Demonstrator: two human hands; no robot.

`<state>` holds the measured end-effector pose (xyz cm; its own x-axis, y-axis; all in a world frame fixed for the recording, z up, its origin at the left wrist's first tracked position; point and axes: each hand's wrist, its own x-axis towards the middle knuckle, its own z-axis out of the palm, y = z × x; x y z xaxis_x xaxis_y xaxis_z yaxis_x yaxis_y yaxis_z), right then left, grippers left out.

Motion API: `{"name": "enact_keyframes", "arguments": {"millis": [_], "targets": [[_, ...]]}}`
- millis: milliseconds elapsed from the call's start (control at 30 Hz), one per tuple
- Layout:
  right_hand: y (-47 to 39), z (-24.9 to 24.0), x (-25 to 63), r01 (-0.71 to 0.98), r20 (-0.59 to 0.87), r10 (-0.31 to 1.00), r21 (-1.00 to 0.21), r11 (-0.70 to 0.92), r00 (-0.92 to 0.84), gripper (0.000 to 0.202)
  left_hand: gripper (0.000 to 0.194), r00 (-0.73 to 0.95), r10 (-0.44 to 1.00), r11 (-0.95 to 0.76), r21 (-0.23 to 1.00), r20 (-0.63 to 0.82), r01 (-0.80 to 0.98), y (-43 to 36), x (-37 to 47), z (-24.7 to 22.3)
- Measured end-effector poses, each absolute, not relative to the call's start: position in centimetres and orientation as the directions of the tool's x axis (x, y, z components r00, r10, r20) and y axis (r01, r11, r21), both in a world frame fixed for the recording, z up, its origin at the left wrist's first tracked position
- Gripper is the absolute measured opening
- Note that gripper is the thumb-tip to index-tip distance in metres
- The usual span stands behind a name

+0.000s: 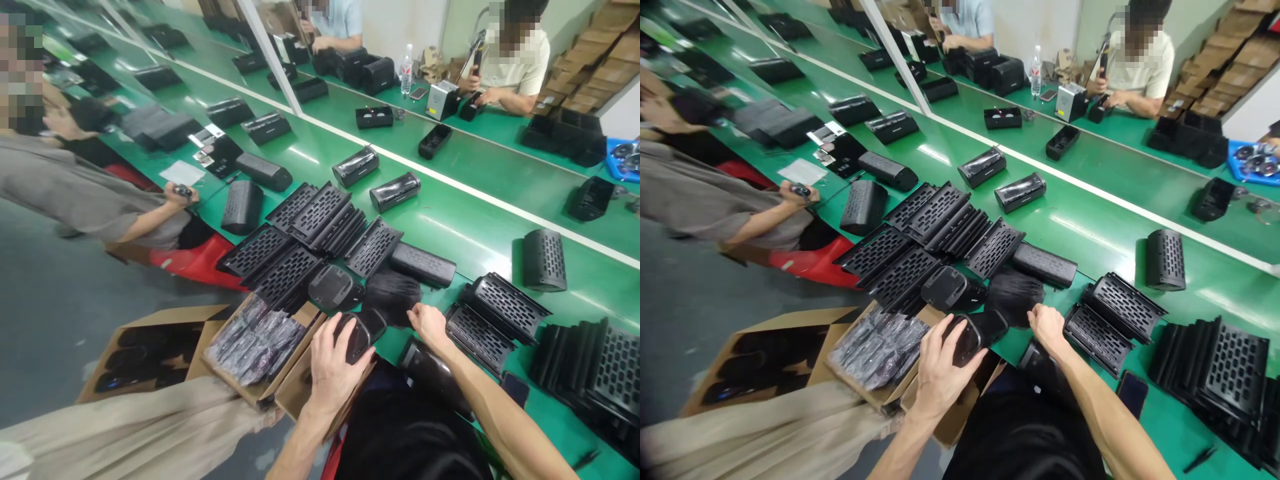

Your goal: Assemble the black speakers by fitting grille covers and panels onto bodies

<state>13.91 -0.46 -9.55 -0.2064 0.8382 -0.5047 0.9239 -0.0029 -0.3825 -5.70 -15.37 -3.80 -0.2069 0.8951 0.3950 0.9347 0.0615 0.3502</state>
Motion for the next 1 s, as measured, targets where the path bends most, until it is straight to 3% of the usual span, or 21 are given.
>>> {"name": "enact_keyframes", "arguments": {"millis": [167, 300, 433, 533, 600, 700, 733, 1000], "targets": [[-1.9, -7.9, 18.5, 0.85, -0.367, 0.917, -0.523, -0.068, -0.153, 0.016, 0.053, -0.159, 0.917, 0.033, 0.326, 0.367, 0.945, -14.7, -5.3, -3.9], [-4.2, -7.6, 24.6, 0.79, -0.294, 0.953, -0.567, -0.233, 0.07, 0.017, 0.051, -0.156, 0.919, 0.025, 0.342, 0.361, 0.939, -14.3, -4.5, -3.5], [-6.5, -8.5, 29.8, 0.708, -0.243, 0.902, -0.56, -0.43, 0.356, 0.026, 0.057, -0.167, 0.854, -0.107, 0.482, 0.492, 0.87, -14.3, -3.4, -1.3], [-7.6, -9.5, 31.8, 0.635, -0.243, 0.828, -0.544, -0.547, 0.505, 0.03, 0.04, -0.091, 0.861, -0.277, 0.611, 0.501, 0.742, -13.2, -1.0, 0.0], [-8.0, -10.3, 32.5, 0.584, -0.252, 0.776, -0.536, -0.609, 0.578, 0.034, 0.023, -0.026, 0.936, -0.253, 0.723, 0.35, 0.643, -11.4, 1.5, -0.4], [-8.4, -11.2, 33.1, 0.509, -0.28, 0.72, -0.549, -0.663, 0.635, 0.044, 0.016, 0.025, 0.988, 0.108, 0.805, -0.15, 0.583, -7.1, 5.4, -2.8], [-8.5, -11.4, 33.2, 0.486, -0.291, 0.712, -0.565, -0.667, 0.639, 0.046, 0.019, 0.032, 0.973, 0.166, 0.792, -0.228, 0.588, -5.5, 6.6, -3.9], [-8.7, -12.2, 33.3, 0.305, -0.326, 0.713, -0.737, -0.603, 0.622, 0.053, 0.025, 0.05, 0.861, 0.373, 0.695, -0.507, 0.615, 0.6, 11.1, -10.0]]}}
